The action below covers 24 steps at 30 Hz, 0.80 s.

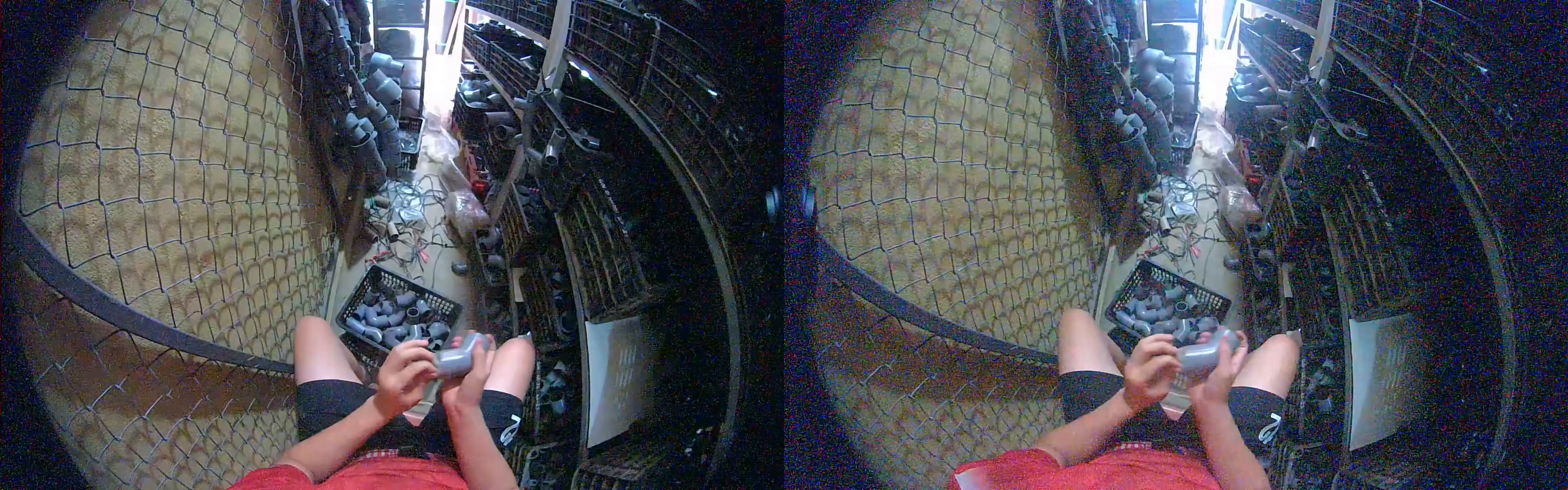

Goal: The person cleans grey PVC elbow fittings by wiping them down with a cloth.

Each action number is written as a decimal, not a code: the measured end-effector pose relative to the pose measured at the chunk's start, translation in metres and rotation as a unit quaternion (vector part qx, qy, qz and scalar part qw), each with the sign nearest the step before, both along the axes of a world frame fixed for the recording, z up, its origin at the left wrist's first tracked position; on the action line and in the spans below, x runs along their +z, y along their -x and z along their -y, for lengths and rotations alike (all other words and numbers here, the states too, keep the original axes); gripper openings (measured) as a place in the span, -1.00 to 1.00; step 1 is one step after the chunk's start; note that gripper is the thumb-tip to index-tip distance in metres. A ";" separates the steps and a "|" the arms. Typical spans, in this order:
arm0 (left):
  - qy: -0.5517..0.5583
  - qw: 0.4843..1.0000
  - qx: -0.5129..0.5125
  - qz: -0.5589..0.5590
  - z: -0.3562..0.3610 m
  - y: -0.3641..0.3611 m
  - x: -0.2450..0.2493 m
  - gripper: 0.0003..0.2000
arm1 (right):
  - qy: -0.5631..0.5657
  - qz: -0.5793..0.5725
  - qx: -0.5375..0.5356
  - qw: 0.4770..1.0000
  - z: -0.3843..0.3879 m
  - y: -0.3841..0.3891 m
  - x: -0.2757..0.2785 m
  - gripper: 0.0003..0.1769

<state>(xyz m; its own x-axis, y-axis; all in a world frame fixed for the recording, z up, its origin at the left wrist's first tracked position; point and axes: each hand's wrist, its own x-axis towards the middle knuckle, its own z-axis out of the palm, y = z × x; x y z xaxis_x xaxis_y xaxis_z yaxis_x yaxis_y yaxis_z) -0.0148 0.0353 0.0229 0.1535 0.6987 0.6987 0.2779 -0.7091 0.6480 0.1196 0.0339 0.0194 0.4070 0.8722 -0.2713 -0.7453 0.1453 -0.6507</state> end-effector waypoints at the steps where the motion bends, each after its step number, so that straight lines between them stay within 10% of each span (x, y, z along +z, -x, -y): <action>1: 0.033 0.997 0.007 0.068 0.002 -0.001 -0.003 -0.80 | 0.003 -0.025 -0.024 0.999 -0.006 -0.014 -0.005 -0.63; 4: 0.103 0.975 0.050 0.192 -0.001 0.003 0.019 -0.86 | 0.002 -0.014 -0.054 0.998 -0.009 -0.031 0.006 -0.53; 6: 0.153 0.985 -0.079 -0.006 -0.006 0.006 0.014 -0.68 | -0.070 0.076 0.124 0.987 -0.005 -0.023 0.013 -0.52; 13: 0.212 0.969 -0.083 -0.098 -0.013 -0.031 0.010 -0.41 | -0.055 0.208 0.213 0.953 0.002 -0.014 -0.010 -0.28; 17: 0.193 0.963 -0.076 -0.173 -0.015 -0.034 0.003 -0.39 | -0.100 0.153 0.210 0.960 0.002 -0.024 -0.020 -0.22; 20: 0.190 0.971 -0.136 -0.059 -0.002 -0.040 -0.002 -0.44 | -0.128 -0.069 0.191 0.971 0.004 -0.031 -0.006 -0.31; 24: 0.222 0.967 -0.122 0.011 0.010 -0.042 0.018 -0.55 | -0.061 -0.088 0.142 0.984 0.013 -0.036 -0.048 -0.52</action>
<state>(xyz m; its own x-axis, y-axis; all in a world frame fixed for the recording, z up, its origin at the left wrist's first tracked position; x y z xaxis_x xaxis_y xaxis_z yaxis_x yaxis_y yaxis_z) 0.0271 0.0254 0.0410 0.3407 0.8753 0.3432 0.1194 -0.4024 0.9076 0.1559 0.0206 -0.0285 0.0983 0.9743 -0.2028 -0.8667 -0.0163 -0.4985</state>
